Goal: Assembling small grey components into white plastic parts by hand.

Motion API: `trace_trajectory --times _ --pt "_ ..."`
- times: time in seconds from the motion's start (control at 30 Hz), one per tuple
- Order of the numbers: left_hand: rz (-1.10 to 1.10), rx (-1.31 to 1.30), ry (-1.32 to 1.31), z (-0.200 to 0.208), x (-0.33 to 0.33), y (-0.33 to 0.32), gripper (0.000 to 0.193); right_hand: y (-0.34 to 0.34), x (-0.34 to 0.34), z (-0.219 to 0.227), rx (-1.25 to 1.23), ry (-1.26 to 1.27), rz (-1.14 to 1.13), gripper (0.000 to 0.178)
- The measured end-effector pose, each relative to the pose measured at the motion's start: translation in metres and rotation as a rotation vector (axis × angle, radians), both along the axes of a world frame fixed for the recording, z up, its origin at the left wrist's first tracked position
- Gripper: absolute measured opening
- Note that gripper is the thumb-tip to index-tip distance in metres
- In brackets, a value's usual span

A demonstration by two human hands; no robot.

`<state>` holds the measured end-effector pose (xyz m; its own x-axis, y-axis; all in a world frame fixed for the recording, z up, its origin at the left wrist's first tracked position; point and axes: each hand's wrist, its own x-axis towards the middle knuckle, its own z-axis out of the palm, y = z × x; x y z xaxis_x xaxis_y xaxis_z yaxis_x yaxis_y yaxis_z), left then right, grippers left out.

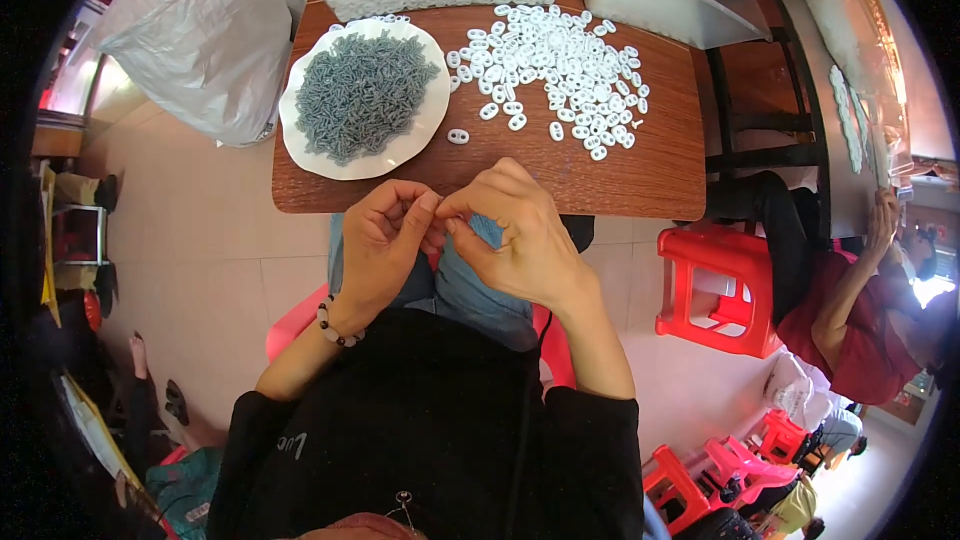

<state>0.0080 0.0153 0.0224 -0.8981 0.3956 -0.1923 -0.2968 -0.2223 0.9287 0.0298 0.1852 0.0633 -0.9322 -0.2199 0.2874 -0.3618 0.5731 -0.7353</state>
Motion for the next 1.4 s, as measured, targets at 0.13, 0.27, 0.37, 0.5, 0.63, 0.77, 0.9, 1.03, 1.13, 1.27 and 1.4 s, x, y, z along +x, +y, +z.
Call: trace_trajectory --times 0.13,0.27,0.37,0.5,0.63,0.77,0.9,1.03,1.13,1.27,1.4 --pt "0.019 -0.007 0.002 -0.007 0.001 0.001 0.015 -0.007 0.004 0.0 -0.061 -0.103 -0.113 0.014" --pt "0.027 -0.006 0.026 -0.009 0.005 0.002 0.015 -0.004 0.005 -0.006 -0.026 -0.072 -0.101 0.013" --pt "0.044 0.02 0.018 -0.011 0.005 0.002 0.015 -0.011 0.006 -0.008 -0.045 -0.081 -0.162 0.011" --pt "0.072 0.053 -0.023 -0.012 0.002 0.003 0.014 -0.021 0.009 -0.01 -0.109 -0.127 -0.332 0.012" --pt "0.121 0.1 -0.01 -0.014 0.003 0.005 0.014 -0.023 0.014 -0.015 -0.082 -0.179 -0.374 0.012" --pt "0.139 0.119 0.004 -0.015 0.007 0.011 0.015 -0.029 0.015 -0.021 -0.153 -0.057 -0.418 0.011" --pt "0.146 0.172 -0.03 -0.014 0.008 0.011 0.017 -0.029 0.013 -0.019 -0.111 -0.015 -0.403 0.012" --pt "0.156 0.25 -0.093 -0.017 0.006 0.012 0.017 -0.03 0.013 -0.024 -0.105 -0.003 -0.398 0.014" --pt "0.16 0.229 -0.081 -0.018 0.008 0.011 0.017 -0.034 0.014 -0.022 -0.125 -0.053 -0.447 0.014" --pt "0.157 0.218 -0.068 -0.019 0.009 0.013 0.017 -0.029 0.017 -0.022 -0.082 -0.052 -0.441 0.011" --pt "0.129 0.226 -0.076 -0.017 0.01 0.013 0.017 -0.027 0.02 -0.02 -0.079 -0.031 -0.432 0.008"
